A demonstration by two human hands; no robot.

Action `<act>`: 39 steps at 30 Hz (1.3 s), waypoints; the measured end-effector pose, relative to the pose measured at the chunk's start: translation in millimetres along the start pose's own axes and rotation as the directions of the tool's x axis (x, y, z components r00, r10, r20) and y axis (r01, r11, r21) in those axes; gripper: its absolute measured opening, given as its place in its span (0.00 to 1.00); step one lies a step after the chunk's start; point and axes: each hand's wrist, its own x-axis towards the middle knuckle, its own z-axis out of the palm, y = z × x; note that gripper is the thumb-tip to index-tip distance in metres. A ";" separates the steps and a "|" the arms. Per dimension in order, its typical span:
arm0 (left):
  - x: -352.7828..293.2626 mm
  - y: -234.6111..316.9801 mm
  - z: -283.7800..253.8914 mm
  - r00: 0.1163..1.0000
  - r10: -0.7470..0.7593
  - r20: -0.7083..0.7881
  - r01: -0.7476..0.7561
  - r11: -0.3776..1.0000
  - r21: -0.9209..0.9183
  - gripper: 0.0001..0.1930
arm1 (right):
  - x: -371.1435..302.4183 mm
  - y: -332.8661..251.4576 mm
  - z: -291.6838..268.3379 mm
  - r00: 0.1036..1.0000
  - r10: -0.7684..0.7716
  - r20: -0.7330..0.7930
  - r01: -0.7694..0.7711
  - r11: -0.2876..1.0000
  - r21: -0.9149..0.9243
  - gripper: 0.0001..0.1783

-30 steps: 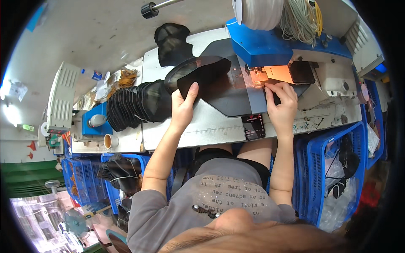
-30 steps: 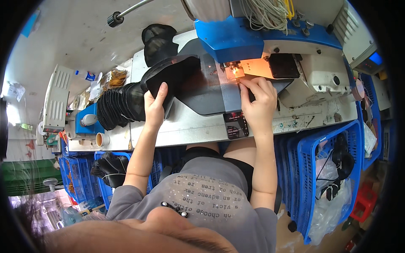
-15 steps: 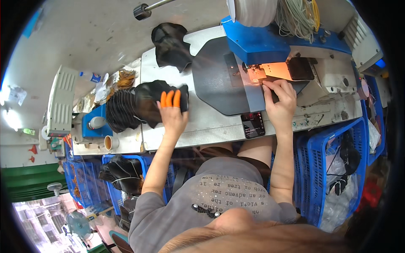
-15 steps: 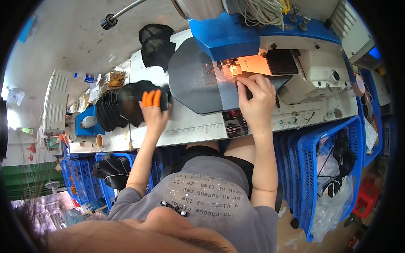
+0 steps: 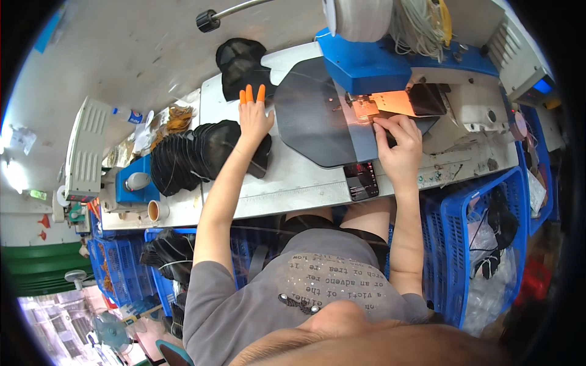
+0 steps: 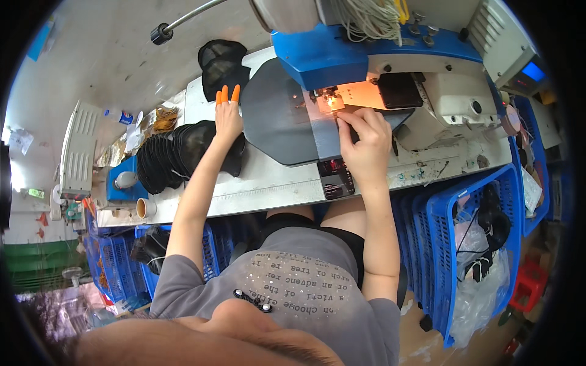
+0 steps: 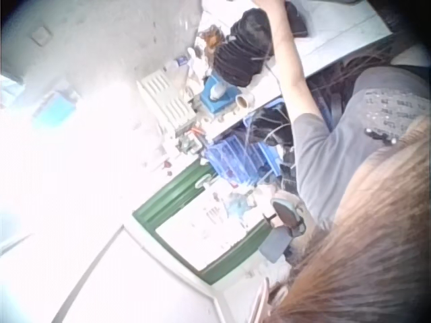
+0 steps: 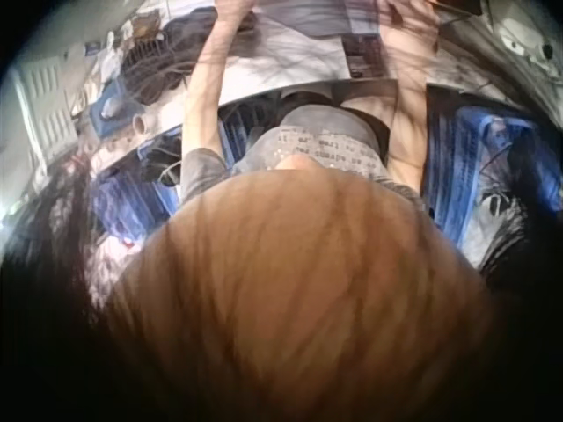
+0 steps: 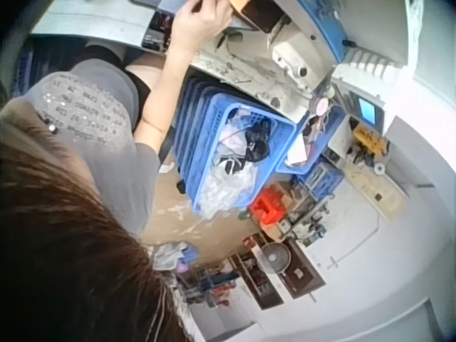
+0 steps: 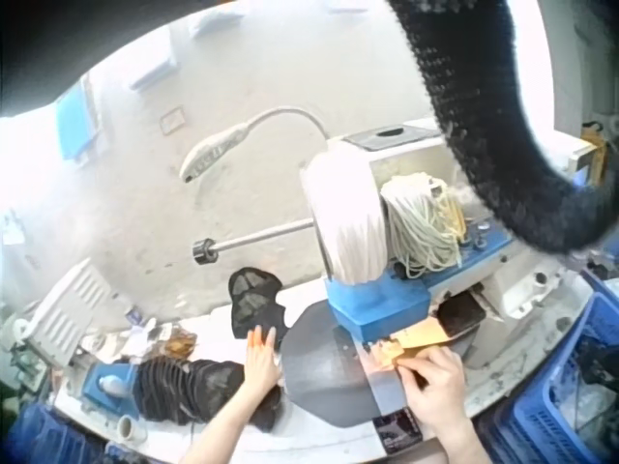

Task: The person operates a sewing machine to stitch black fabric pieces, likely face masks. They guide the fabric under the needle with both hands, using an orange finger guard on the left index finger for safety. The person repeatedly feeds the material through the machine and cuts the thread to finish each piece.

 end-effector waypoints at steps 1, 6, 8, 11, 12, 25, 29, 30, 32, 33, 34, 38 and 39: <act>7.9 -17.4 17.9 0.996 0.008 0.089 -0.017 0.995 0.098 0.36 | 0.9 -0.5 1.7 1.000 -0.013 -0.011 0.013 1.000 0.016 0.04; 25.9 -74.3 53.6 0.986 0.155 -0.052 -0.142 0.970 0.196 0.18 | 3.2 -5.6 7.0 0.999 -0.028 -0.032 0.029 0.999 0.044 0.03; 51.1 -27.6 36.1 0.967 -0.167 0.193 0.165 0.986 0.029 0.12 | -2.3 6.4 1.7 0.999 -0.014 -0.039 0.014 1.000 -0.013 0.03; 65.6 -36.4 -3.8 0.914 -0.185 -0.362 0.115 0.972 -0.207 0.14 | -1.2 1.7 2.9 0.999 -0.022 -0.045 0.023 1.000 0.012 0.03; 68.4 -22.3 -25.4 0.923 -0.226 -0.312 0.158 0.960 -0.230 0.16 | -2.5 4.1 1.8 0.999 -0.018 -0.044 0.018 1.000 0.005 0.03; -5.2 151.2 -148.3 0.915 0.360 -0.184 -0.404 0.800 -0.443 0.14 | -9.0 4.6 -3.8 0.999 -0.040 -0.032 0.042 0.998 0.045 0.04; -21.5 160.8 -148.8 0.925 0.339 -0.173 -0.378 0.770 -0.514 0.12 | -27.8 9.7 -14.2 0.999 0.024 0.035 -0.029 0.988 0.151 0.06; -23.8 162.5 -151.1 0.919 0.354 -0.174 -0.392 0.764 -0.513 0.11 | -32.2 10.0 -17.9 0.997 0.045 0.062 -0.056 0.982 0.180 0.06; -25.9 166.3 -158.5 0.914 0.370 -0.165 -0.399 0.758 -0.515 0.09 | -38.2 11.0 -25.4 0.988 0.080 0.128 -0.109 0.967 0.232 0.06; -25.6 167.2 -159.7 0.912 0.377 -0.160 -0.403 0.756 -0.516 0.08 | -38.6 11.1 -29.0 0.982 0.088 0.168 -0.136 0.945 0.297 0.07; -25.7 167.1 -157.7 0.919 0.359 -0.162 -0.388 0.757 -0.526 0.08 | -39.2 11.5 -31.4 0.978 0.103 0.181 -0.158 0.934 0.320 0.06; -25.1 167.1 -141.5 0.935 0.278 -0.221 -0.355 0.751 -0.557 0.07 | -44.0 14.5 -41.9 0.955 0.199 0.219 -0.290 0.785 0.548 0.07; -27.3 168.2 -140.6 0.938 0.260 -0.228 -0.345 0.754 -0.559 0.07 | -50.3 19.1 -42.2 0.942 0.250 0.226 -0.336 0.660 0.672 0.08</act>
